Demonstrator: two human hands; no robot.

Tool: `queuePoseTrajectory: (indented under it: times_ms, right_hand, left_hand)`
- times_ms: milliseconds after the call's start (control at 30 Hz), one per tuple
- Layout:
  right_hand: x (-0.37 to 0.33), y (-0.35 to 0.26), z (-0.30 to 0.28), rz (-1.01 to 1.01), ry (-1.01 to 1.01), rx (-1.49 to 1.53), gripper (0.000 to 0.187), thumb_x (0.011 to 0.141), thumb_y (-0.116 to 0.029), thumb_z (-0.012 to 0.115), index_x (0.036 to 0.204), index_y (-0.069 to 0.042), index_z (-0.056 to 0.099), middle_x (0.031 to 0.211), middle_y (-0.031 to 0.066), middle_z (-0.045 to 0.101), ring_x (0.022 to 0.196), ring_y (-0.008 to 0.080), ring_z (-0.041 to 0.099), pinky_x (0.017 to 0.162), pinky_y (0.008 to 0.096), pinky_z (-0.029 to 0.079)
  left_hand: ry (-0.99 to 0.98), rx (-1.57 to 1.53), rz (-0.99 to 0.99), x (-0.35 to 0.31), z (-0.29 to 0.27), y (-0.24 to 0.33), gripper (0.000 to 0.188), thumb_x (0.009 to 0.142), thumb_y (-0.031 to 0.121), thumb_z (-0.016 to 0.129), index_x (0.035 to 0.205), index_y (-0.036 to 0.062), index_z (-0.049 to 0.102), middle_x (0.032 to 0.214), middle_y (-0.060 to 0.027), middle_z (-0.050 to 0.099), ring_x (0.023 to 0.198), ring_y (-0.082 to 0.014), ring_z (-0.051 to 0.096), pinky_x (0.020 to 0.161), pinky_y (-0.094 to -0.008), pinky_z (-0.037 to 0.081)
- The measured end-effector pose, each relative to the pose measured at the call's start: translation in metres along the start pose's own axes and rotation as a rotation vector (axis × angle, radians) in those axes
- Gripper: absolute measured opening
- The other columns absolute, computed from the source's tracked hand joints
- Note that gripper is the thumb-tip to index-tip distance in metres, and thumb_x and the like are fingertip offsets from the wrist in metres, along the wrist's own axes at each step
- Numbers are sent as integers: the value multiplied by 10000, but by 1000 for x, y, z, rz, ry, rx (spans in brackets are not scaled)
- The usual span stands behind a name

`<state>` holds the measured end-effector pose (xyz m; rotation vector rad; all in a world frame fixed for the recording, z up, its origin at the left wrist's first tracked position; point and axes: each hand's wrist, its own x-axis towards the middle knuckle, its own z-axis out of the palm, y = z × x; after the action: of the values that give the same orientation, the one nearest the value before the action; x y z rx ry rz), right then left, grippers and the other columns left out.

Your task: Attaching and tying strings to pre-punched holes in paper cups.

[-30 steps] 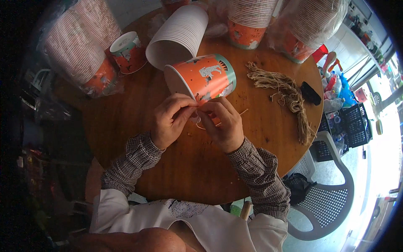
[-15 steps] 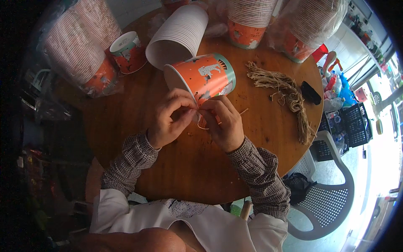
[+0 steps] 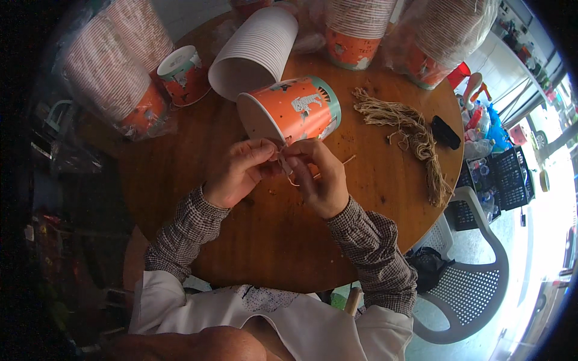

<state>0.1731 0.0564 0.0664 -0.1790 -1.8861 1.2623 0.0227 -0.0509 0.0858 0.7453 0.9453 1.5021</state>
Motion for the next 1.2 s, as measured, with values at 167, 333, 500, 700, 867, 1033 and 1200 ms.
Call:
queuePoseTrajectory:
  times_ms: [167, 333, 500, 700, 867, 1033, 1200]
  right_hand:
    - [5, -6, -2, -261, -38, -228, 213, 825, 18, 651, 1026, -5, 585, 934, 96, 612, 778, 174, 652, 612, 270, 540]
    - [2, 0, -5, -234, 29, -220, 159, 823, 45, 641, 975, 2, 618, 922, 86, 611, 709, 158, 648, 553, 261, 538]
    - [2, -6, -2, -12, 58, 26, 95, 876, 23, 602, 969, 12, 583, 870, 63, 610, 661, 113, 629, 524, 232, 531]
    - [-1, -3, -3, 98, 63, 105, 78, 921, -39, 575, 974, 8, 543, 856, 59, 621, 668, 101, 624, 532, 228, 526]
    - [-1, 0, -3, 141, 114, 117, 114, 934, -77, 572, 1002, 4, 530, 886, 60, 634, 752, 109, 638, 583, 234, 532]
    - [-3, 6, -3, 158, 95, 77, 126, 933, -89, 577, 1004, 4, 530, 872, 61, 638, 789, 115, 646, 639, 245, 535]
    - [-1, -1, -2, 201, 99, 94, 121, 933, -87, 575, 999, 5, 533, 872, 60, 640, 765, 116, 646, 649, 243, 526]
  left_hand:
    - [37, 58, 13, -1, 7, -3, 257, 968, 230, 511, 1063, 9, 604, 982, -47, 631, 897, -125, 605, 805, -287, 489]
    - [4, 73, 38, -1, 11, -2, 248, 973, 199, 512, 1082, -1, 612, 964, -44, 644, 853, -104, 618, 772, -262, 498]
    - [-1, 302, 296, 2, 12, -13, 158, 933, 34, 554, 1074, -33, 581, 954, -52, 641, 876, -89, 618, 784, -232, 520]
    - [61, 313, 392, 6, 12, -17, 111, 933, 33, 555, 1021, -33, 572, 945, -61, 636, 864, -93, 627, 787, -238, 534]
    - [127, 338, 409, 5, 10, -9, 108, 941, 46, 546, 1023, -22, 561, 945, -62, 635, 854, -98, 632, 773, -247, 537]
    - [147, 296, 419, 3, 11, -10, 103, 949, 54, 530, 1027, -11, 546, 934, -56, 633, 841, -101, 634, 767, -242, 527]
    - [153, 330, 426, 5, 8, -10, 97, 948, 59, 530, 1011, -12, 548, 908, -41, 625, 815, -91, 624, 747, -234, 516]
